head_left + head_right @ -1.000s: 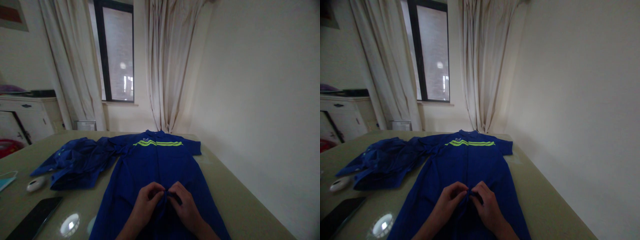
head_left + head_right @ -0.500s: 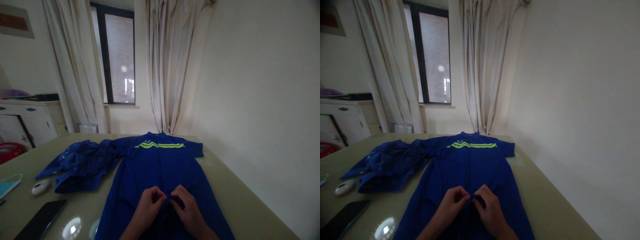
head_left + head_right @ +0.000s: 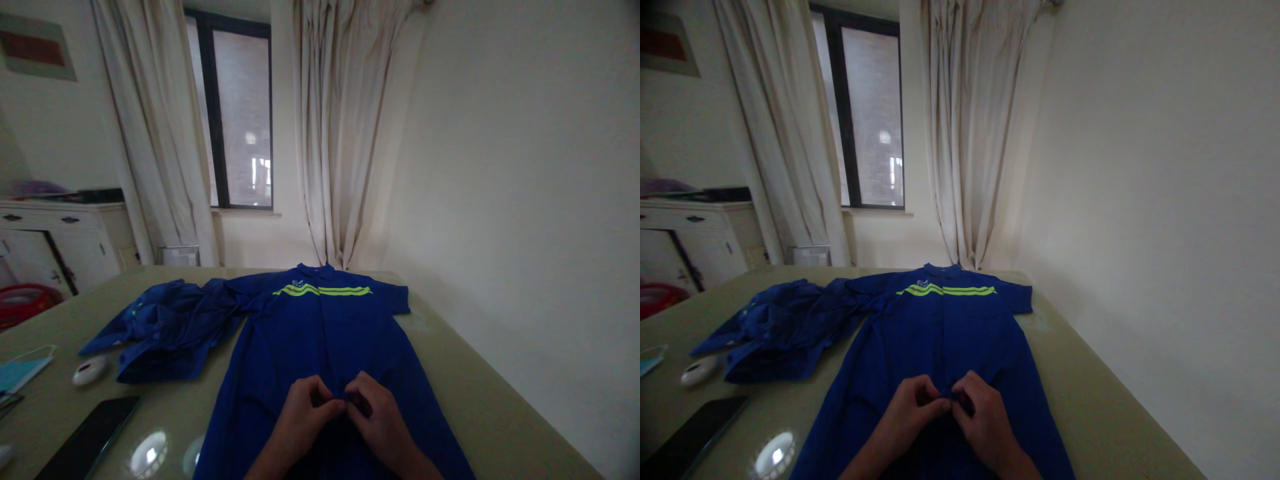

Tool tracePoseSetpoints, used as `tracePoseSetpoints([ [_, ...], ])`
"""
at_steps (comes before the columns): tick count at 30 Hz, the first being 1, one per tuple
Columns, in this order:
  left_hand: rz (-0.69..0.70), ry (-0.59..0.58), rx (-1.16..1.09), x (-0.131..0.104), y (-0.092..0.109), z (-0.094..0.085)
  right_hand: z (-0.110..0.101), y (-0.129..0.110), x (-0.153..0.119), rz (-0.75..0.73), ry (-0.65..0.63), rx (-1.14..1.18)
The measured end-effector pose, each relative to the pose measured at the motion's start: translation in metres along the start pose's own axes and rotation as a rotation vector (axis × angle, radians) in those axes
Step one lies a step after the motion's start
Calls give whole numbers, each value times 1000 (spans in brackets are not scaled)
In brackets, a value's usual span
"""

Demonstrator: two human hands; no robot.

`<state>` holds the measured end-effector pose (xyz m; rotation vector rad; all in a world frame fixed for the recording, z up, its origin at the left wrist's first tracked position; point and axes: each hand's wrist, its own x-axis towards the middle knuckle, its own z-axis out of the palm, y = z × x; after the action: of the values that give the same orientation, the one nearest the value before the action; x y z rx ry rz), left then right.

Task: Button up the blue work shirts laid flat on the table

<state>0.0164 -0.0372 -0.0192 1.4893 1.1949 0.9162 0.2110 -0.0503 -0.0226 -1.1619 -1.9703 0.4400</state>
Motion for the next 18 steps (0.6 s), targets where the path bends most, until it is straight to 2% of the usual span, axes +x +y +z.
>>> tracePoseSetpoints([
  [3, 19, 2, 98, -3, 1, 2, 2, -1, 3, 43, 66, 12],
  [5, 52, -59, 226, -9, 4, 6, 1, -1, 7, 91, 144, 31],
  [7, 130, -130, 316, -16, 9, 9, -2, 1, 11, 137, 195, 63],
  [9, 239, -163, 325, -19, 13, 7, -6, 5, 14, 175, 193, 118],
  [11, 286, -147, 302, -17, 14, 1, -9, 11, 17, 206, 184, 195],
  [13, 259, -101, 312, -11, 11, -10, -11, 15, 19, 226, 189, 272],
  [16, 245, 16, 445, -3, 5, -23, -14, 16, 19, 230, 184, 366],
  [18, 293, 31, 572, -5, 3, -24, -18, 11, 17, 207, 130, 405],
])
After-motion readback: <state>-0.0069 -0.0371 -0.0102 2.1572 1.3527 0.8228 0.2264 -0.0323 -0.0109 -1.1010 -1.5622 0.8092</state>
